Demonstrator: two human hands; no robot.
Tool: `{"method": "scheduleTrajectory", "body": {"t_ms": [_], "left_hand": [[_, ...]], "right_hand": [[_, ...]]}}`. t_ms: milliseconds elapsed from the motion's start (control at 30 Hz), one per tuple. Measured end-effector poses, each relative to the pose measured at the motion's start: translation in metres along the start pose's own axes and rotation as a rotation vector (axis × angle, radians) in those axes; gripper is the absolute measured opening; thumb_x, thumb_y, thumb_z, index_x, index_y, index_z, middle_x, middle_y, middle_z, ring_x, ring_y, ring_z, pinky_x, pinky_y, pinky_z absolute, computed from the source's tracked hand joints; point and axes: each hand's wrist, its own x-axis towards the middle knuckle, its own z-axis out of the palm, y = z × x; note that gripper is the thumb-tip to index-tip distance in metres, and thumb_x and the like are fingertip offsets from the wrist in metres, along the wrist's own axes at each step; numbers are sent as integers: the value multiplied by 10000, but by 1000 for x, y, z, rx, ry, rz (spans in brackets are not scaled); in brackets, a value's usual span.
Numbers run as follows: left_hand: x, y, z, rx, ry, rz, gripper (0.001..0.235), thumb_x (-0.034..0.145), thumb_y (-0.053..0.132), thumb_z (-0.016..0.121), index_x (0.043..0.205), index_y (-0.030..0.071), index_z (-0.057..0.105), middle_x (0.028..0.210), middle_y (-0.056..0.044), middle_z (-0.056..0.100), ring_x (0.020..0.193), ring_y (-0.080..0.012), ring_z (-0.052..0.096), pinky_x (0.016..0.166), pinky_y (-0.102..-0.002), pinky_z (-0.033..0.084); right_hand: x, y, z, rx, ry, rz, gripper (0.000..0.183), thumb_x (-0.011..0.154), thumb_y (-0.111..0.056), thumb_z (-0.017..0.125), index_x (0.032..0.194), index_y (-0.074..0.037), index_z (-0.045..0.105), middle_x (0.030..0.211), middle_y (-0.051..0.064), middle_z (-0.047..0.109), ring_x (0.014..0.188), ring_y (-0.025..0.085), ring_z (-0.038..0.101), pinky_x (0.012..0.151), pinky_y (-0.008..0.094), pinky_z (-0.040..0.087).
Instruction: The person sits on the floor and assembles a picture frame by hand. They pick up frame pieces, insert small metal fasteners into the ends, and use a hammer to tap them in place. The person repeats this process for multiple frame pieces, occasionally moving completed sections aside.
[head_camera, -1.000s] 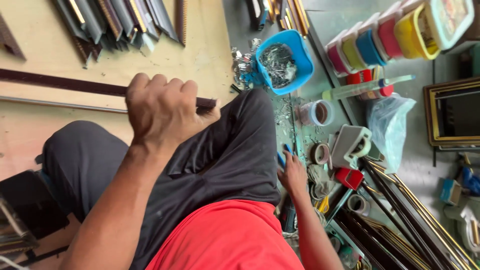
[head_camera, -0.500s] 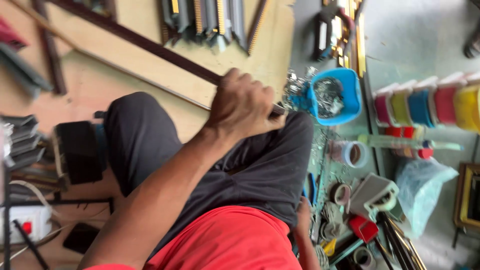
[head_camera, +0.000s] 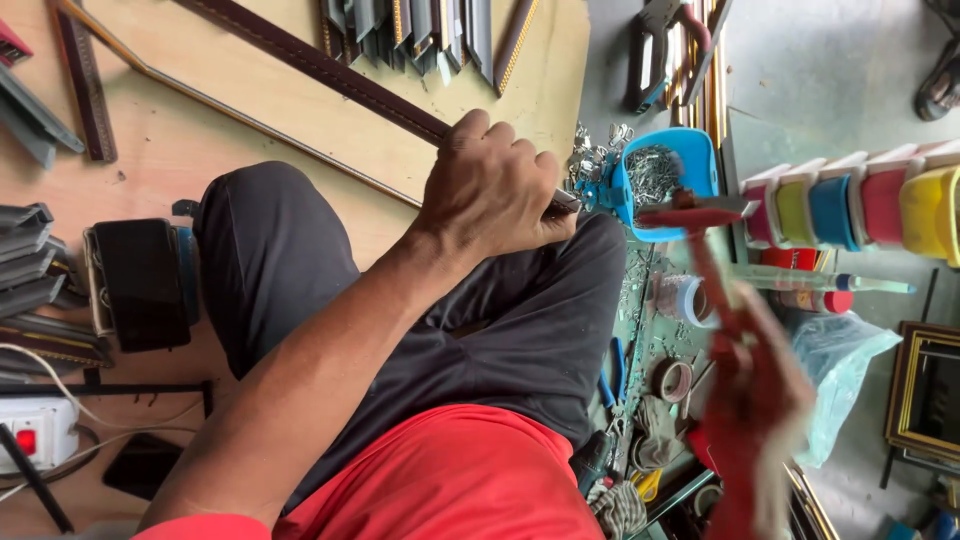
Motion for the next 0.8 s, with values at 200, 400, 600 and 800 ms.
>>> {"method": "scheduleTrajectory", "body": {"t_ms": [200,400,600,800], "left_hand": [[-6,2,1,48,28,4,550,827,619,691,528,200,495,423,52,406,419,-120,365,549,-347,320],[-15,6,6,-43,7,-39,644,824,697,647,508,165,469,419,54,377,411,-127,341,543,-355,317],[-3,2,14,19,60,19,511,805,560,684,517,195,470,424,47,367,412,-129,334,534,-362,326],[5,0,5,36,122,28,520,805,598,685,575,171,496,509,3,446,518,-166,404,639,-365,353]], "right_hand": [[29,-100,-8,52,356,-48,140,1156,-74,515,1256,4,575,757,150,499,573,222,397,510,292,267],[42,-124,1,-484,-189,-376,423,987,-65,539,1383,-8,676,1056,185,753,821,260,696,674,367,524],[30,-70,-22,-437,-200,-318,493,905,-50,476,1327,63,705,1083,204,752,848,289,708,679,399,529],[-69,68,-94,-279,-125,-300,451,966,-30,468,1367,58,654,1127,208,718,927,267,675,764,365,516]]}}
